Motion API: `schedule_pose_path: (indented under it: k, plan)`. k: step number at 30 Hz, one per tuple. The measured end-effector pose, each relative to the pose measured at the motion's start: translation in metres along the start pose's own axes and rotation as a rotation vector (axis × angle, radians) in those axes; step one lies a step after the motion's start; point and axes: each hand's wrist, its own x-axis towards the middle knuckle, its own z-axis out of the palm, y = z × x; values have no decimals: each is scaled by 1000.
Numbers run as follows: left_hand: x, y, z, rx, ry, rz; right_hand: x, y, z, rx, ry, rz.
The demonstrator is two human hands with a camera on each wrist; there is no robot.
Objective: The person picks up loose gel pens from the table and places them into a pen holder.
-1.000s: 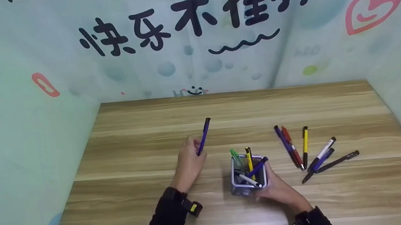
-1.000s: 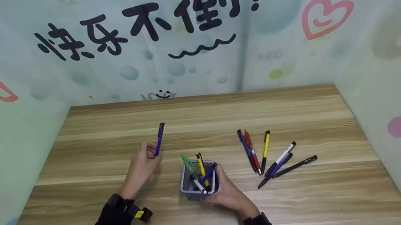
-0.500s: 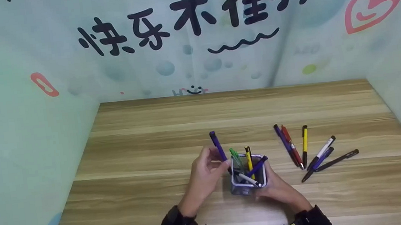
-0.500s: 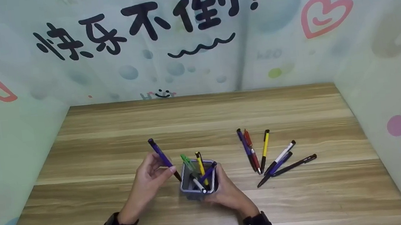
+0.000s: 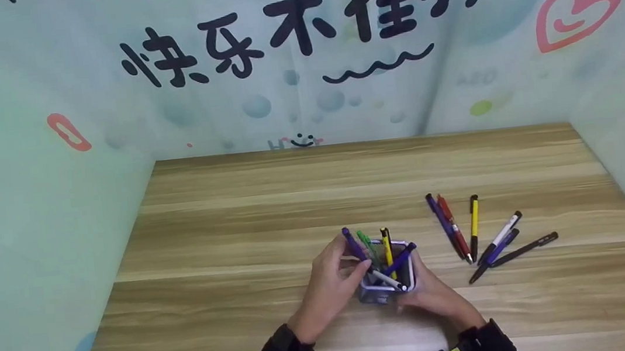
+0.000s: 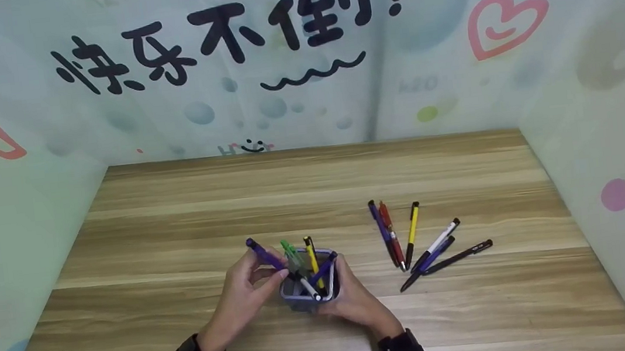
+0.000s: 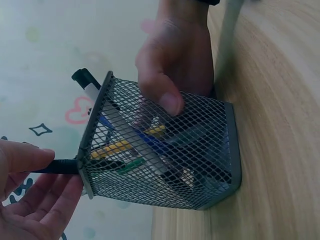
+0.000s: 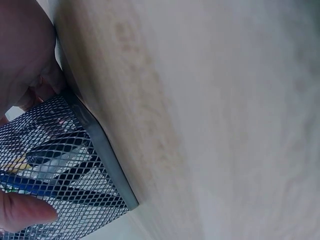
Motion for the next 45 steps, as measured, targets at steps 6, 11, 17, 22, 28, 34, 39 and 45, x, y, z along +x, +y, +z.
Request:
schedule_pose_path:
  k: [6, 11, 17, 22, 28, 34, 39, 45]
  plan:
    - [0, -3, 1, -4, 11, -13, 0, -1, 1, 4, 3, 17]
    - [-1, -4, 0, 58, 28, 44, 1, 0, 1, 10, -6, -22]
    - [-2, -2, -3, 129, 56, 136, 1, 0, 1, 5, -3, -39]
    - [-4, -2, -6, 151, 97, 185, 2, 0, 1, 1, 5, -30]
    - [-4, -7, -5, 221, 106, 158, 1, 0, 1, 12, 6, -24]
    - [-4, -11, -5, 315, 70, 77, 0, 0, 1, 11, 2, -11]
    - [-5, -12, -6, 294, 56, 31, 0, -2, 2, 16, 11, 32]
    - [-4, -15, -7, 348, 52, 12, 0, -2, 2, 35, 5, 24]
